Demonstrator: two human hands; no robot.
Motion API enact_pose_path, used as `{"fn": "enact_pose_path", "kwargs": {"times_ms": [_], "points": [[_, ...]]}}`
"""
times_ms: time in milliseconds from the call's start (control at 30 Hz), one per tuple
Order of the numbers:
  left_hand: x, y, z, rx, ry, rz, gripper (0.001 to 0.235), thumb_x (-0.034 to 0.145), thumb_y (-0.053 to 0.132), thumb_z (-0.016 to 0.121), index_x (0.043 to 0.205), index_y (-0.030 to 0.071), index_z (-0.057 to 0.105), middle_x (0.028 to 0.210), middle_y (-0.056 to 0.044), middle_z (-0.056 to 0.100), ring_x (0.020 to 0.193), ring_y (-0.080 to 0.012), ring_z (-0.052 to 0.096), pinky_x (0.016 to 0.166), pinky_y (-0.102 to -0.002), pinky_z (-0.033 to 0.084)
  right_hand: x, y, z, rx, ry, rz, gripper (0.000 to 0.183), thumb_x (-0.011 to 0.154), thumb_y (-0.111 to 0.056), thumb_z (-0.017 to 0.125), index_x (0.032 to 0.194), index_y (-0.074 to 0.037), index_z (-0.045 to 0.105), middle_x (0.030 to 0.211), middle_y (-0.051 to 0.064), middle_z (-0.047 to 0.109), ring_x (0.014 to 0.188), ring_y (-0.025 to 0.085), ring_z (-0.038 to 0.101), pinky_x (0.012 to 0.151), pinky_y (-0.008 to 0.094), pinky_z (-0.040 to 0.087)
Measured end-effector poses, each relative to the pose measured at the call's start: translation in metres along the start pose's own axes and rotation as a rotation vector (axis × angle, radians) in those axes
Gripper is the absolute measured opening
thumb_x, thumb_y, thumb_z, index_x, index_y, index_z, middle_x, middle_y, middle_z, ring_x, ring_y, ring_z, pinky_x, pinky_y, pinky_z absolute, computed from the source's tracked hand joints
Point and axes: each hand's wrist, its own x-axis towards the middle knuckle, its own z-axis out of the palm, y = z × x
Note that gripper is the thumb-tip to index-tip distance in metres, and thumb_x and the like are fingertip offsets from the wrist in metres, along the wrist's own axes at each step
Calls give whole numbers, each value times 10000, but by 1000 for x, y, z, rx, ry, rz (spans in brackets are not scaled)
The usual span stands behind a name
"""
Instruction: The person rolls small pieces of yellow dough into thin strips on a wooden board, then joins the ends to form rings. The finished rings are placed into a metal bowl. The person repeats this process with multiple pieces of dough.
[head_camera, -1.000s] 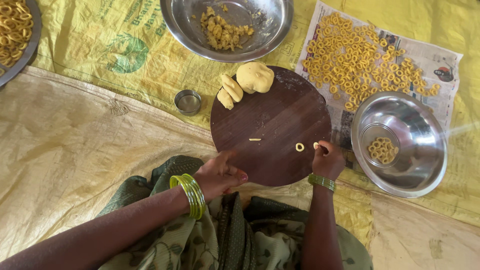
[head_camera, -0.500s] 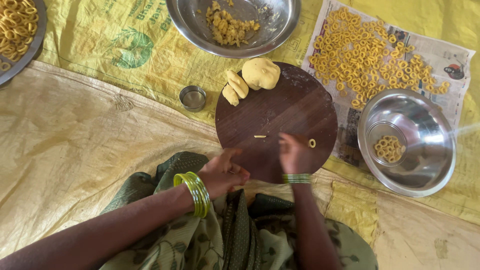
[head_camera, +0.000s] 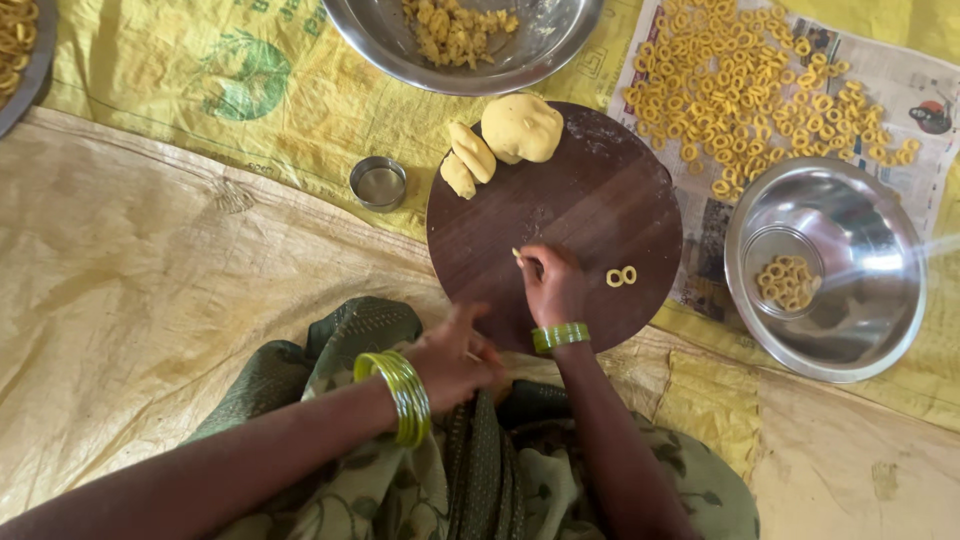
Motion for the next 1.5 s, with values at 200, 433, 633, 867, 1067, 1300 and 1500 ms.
{"fn": "enact_pose_path", "kwargs": {"times_ms": [200,433,633,867,1067,1300,1500], "points": [[-13,0,14,169,-138,191,848,846,266,759,1513,65,277,1051,-93,751,922,-211,739,831,-340,582,93,-27,39,80,118,-197,66,925,-82,735,988,-76,718,902,96,757,817,269,739,718,406,578],[-28,-4,4,161,-138,210,800,823,250,747,1484,66,334,1001,-87,749,907,-235,747,850,-355,573,126,-37,66,-243,-11,-481,170,790,-41,741,954,-26,702,967,120,691,902,352,657,781,460,570],[-33,0,-1,176,-246,156,784,868,272,709,1502,63,298,1055,-92,727,942,-246,736,876,-372,568,125,-47,61,-387,-9,-472,151,829,-1,745,974,-39,727,948,112,667,908,325,653,780,456,576],[-35,-5,-1,201,-208,227,758,861,286,709,1475,47,332,1036,-96,746,966,-250,742,910,-366,553,98,11,4,49,-197,-88,156,905,-49,770,1059,-59,749,981,109,768,820,176,762,676,311,620],[-31,-7,6,204,-210,241,756,852,282,713,1463,39,341,1010,-102,746,932,-259,747,866,-371,565,5,69,-24,542,-493,518,191,862,-45,761,1051,-24,745,896,135,774,730,154,727,612,277,574],[-29,-8,10,201,-213,268,761,855,289,720,1468,35,345,1004,-104,747,946,-254,744,857,-368,569,-26,34,-22,-121,-141,53,120,854,-44,778,973,-53,780,932,123,750,764,265,729,683,364,564],[-28,-8,7,193,-231,227,781,869,298,710,1491,37,317,1005,-103,749,947,-235,744,865,-363,573,-29,33,-41,-154,-79,45,212,920,-43,693,1120,-62,759,1085,142,747,923,275,739,799,377,596]]}}
